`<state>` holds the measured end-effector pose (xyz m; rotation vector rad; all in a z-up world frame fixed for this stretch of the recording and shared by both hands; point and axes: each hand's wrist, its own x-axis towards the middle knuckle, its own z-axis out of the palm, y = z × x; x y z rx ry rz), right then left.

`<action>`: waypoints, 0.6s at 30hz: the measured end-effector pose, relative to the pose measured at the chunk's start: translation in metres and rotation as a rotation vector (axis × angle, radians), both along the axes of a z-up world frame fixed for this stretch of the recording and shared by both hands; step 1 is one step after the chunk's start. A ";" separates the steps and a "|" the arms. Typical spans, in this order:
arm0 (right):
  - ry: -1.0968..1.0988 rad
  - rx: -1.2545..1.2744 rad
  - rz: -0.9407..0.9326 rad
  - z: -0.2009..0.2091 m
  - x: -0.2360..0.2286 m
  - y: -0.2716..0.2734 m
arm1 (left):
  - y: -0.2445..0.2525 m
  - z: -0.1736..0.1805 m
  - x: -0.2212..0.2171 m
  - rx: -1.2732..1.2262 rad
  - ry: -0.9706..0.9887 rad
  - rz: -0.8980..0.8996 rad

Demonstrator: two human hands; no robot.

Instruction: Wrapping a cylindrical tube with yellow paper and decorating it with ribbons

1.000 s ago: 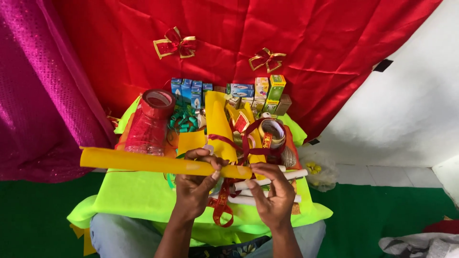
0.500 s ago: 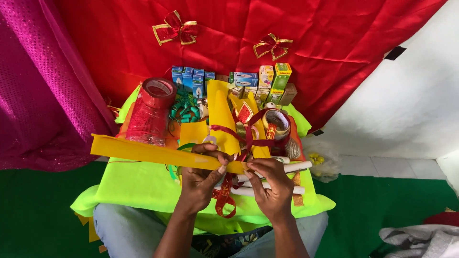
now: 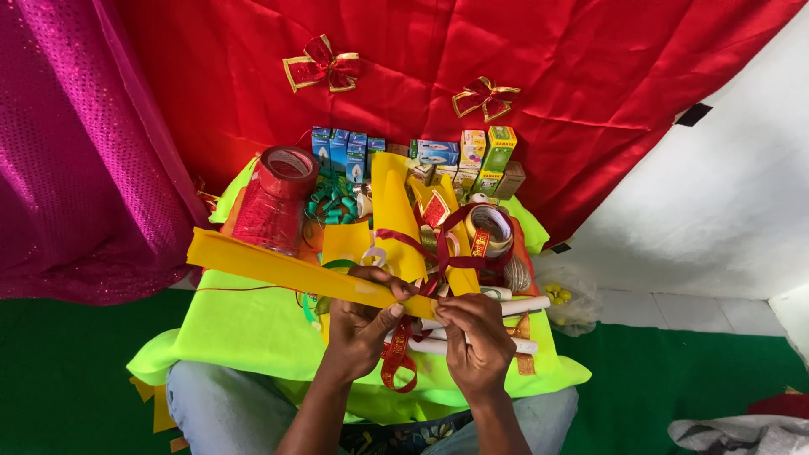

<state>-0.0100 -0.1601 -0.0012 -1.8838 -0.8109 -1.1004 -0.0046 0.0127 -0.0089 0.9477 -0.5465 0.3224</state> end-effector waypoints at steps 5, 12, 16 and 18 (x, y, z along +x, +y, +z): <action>-0.007 -0.025 -0.043 -0.008 0.001 0.001 | -0.007 0.001 -0.001 0.006 0.004 0.083; 0.049 -0.053 -0.031 -0.022 -0.001 0.001 | -0.012 -0.004 -0.002 0.129 0.132 0.265; -0.035 -0.129 -0.072 -0.041 0.003 0.001 | -0.013 0.006 -0.003 0.266 0.185 0.436; -0.080 -0.112 -0.137 -0.039 0.002 0.004 | -0.018 0.008 -0.004 0.228 0.265 0.418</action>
